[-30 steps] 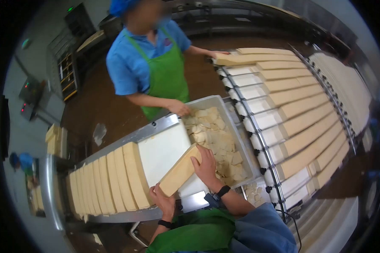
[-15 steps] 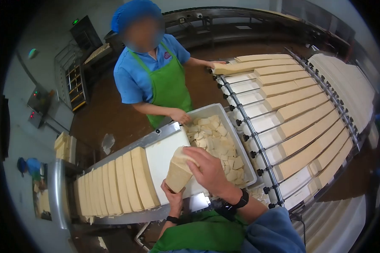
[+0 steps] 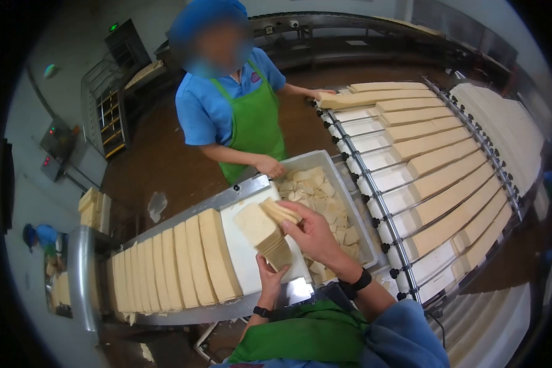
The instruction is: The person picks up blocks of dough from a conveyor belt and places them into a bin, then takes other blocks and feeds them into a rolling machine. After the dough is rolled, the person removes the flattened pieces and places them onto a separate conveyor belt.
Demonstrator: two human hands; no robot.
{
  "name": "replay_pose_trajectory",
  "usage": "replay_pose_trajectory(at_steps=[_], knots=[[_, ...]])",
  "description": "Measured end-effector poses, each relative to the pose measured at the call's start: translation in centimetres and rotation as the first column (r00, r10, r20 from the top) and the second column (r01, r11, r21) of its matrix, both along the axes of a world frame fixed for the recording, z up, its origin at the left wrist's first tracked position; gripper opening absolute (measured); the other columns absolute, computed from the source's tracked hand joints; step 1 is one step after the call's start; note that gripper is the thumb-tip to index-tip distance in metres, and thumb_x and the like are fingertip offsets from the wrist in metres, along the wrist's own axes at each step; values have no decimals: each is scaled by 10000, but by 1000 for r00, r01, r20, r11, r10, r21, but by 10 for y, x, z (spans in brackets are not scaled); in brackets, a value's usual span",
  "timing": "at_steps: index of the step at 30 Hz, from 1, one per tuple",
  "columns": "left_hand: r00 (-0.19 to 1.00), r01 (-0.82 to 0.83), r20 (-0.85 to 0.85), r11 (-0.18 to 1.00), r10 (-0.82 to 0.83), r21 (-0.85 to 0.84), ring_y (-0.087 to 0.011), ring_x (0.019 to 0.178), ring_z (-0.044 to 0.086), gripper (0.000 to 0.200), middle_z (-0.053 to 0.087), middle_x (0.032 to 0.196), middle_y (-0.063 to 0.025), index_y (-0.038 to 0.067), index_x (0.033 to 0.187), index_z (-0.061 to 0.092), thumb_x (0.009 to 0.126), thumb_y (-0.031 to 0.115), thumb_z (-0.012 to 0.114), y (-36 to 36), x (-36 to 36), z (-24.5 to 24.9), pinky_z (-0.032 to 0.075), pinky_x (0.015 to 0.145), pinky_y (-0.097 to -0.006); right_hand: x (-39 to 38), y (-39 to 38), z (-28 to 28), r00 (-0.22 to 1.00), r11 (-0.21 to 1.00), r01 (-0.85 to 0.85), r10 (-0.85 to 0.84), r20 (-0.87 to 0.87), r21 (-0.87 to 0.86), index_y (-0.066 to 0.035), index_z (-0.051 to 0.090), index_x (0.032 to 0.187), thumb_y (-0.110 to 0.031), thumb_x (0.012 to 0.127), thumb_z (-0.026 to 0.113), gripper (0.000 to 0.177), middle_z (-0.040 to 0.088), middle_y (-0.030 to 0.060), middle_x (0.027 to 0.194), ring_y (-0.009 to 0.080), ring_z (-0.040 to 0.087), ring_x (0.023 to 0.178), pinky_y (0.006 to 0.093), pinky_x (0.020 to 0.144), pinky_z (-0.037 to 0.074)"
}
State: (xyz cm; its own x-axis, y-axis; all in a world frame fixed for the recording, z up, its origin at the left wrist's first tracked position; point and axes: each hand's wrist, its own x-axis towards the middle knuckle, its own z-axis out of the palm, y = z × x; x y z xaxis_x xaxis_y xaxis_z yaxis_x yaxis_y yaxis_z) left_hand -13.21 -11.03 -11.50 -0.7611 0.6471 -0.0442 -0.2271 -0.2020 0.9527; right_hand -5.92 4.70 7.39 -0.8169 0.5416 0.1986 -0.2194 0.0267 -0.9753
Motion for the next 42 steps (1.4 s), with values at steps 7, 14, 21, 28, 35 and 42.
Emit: replay_pose_trajectory(at_steps=[7, 14, 21, 28, 35, 42], knots=[[999, -34, -30, 999, 33, -27, -245, 1280, 467, 956, 444, 1347, -96, 83, 1420, 280, 641, -79, 808, -4, -22, -6, 390, 1109, -386, -8, -12, -8, 999, 998, -11, 8, -52, -59, 31, 445, 1416, 3, 976, 528, 449, 547, 124, 1329, 156, 528, 1225, 284, 1020, 452], [998, 53, 38, 996, -51, -74, -244, 1250, 499, 968, 472, 1323, -88, 85, 1417, 296, 618, -56, 823, -22, -27, -10, 423, 1078, -385, -18, -17, -26, 996, 988, 24, -38, -87, -150, 13, 393, 1452, 41, 918, 591, 570, 520, 128, 1356, 181, 520, 1246, 312, 1046, 434], [995, 88, 56, 996, -88, -3, -237, 1268, 483, 944, 457, 1338, -95, 83, 1410, 303, 630, -55, 817, -18, -29, 4, 422, 1077, -379, 7, -12, 21, 896, 553, 243, -443, 34, 797, 12, 452, 1417, -127, 917, 620, 545, 489, 260, 1380, 403, 466, 1300, 427, 1110, 365], [998, 47, -35, 997, -49, -56, -229, 1257, 454, 934, 428, 1314, -86, 55, 1396, 327, 621, -12, 844, 8, -18, 11, 396, 1085, -371, 15, -39, 40, 909, 400, 48, -397, 126, 915, 124, 462, 1332, -186, 888, 633, 567, 473, 274, 1385, 400, 410, 1350, 463, 1130, 339], [809, -35, -583, 984, -73, -172, -301, 1183, 422, 793, 417, 1234, -121, 72, 1279, 490, 597, 132, 890, 30, 1, 29, 358, 1055, -400, 84, -21, 15, 708, 373, 282, -703, 71, 884, 69, 444, 1379, -176, 840, 685, 639, 494, 256, 1352, 386, 445, 1311, 445, 1129, 345], [549, 20, -765, 920, -336, -390, -404, 1206, 428, 771, 399, 1290, -205, 94, 1307, 502, 637, 164, 877, 84, 86, 67, 366, 1041, -472, 202, 30, -52, 223, 91, 720, -969, -105, 688, 9, 563, 1258, -98, 823, 695, 467, 601, 209, 1140, 396, 591, 1027, 437, 902, 485]])
